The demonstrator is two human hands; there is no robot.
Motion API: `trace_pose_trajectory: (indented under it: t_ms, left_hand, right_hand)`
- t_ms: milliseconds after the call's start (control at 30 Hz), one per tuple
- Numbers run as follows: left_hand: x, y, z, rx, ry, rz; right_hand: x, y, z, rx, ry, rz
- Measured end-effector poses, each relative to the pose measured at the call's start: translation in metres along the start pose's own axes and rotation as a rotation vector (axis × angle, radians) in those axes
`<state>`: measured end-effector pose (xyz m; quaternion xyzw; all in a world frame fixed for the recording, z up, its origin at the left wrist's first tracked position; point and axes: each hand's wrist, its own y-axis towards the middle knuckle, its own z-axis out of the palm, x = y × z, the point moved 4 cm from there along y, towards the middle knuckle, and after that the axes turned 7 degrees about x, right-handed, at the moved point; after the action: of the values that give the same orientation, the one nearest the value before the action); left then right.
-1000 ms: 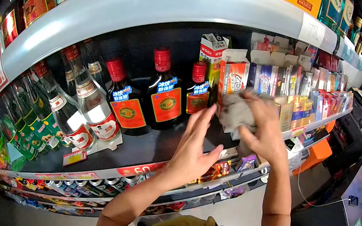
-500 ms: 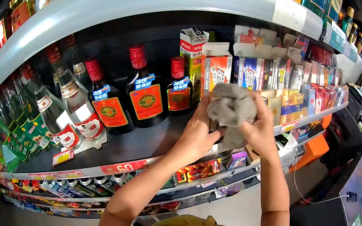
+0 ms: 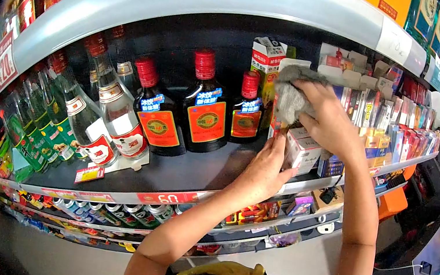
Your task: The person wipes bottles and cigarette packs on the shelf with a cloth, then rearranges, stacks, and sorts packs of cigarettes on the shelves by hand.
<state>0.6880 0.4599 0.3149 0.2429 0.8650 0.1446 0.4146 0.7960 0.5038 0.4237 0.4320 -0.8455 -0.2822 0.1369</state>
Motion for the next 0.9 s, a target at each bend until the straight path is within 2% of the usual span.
trace_pose_trajectory:
  t_ms: [133, 333, 433, 467, 567, 600, 633, 733, 767, 800, 833, 900]
  left_hand:
    - [-0.006, -0.003, -0.007, 0.005, 0.026, -0.004]
    - [-0.014, -0.009, -0.022, 0.087, 0.004, -0.047]
    - [-0.018, -0.011, -0.029, 0.095, 0.150, -0.012]
    - [-0.022, -0.014, -0.032, 0.091, 0.133, -0.052]
    - [-0.025, -0.014, -0.046, 0.056, 0.126, -0.007]
    - [-0.025, -0.014, -0.054, -0.015, 0.174, 0.087]
    - [-0.037, -0.011, -0.066, -0.035, 0.166, 0.079]
    - [-0.055, 0.003, -0.097, -0.158, 0.306, 0.280]
    - [-0.057, 0.010, -0.106, -0.173, 0.261, 0.273]
    - [-0.062, 0.017, -0.114, -0.191, 0.351, 0.269]
    - [-0.066, 0.025, -0.120, -0.208, 0.441, 0.263]
    - [-0.068, 0.046, -0.128, -0.223, 0.523, 0.378]
  right_hand:
    - [-0.003, 0.001, -0.007, 0.073, 0.047, 0.037]
    - [0.001, -0.001, -0.022, 0.039, 0.151, 0.083]
    - [-0.003, -0.006, -0.024, -0.129, 0.180, 0.057]
    - [-0.006, -0.011, -0.029, -0.192, 0.200, 0.121]
    - [-0.011, -0.029, -0.044, -0.441, 0.590, 0.204]
    - [-0.007, -0.038, -0.054, -0.521, 0.600, 0.183]
    - [-0.012, -0.048, -0.060, -0.565, 0.658, 0.173]
    - [-0.018, -0.085, -0.069, -0.948, 0.711, 0.126]
    - [-0.013, -0.097, -0.073, -1.064, 0.738, 0.113]
    - [-0.007, -0.106, -0.078, -1.181, 0.735, 0.092]
    - [-0.001, -0.113, -0.086, -1.213, 0.699, 0.106]
    - [-0.007, -0.149, -0.079, -1.265, 0.575, 0.173]
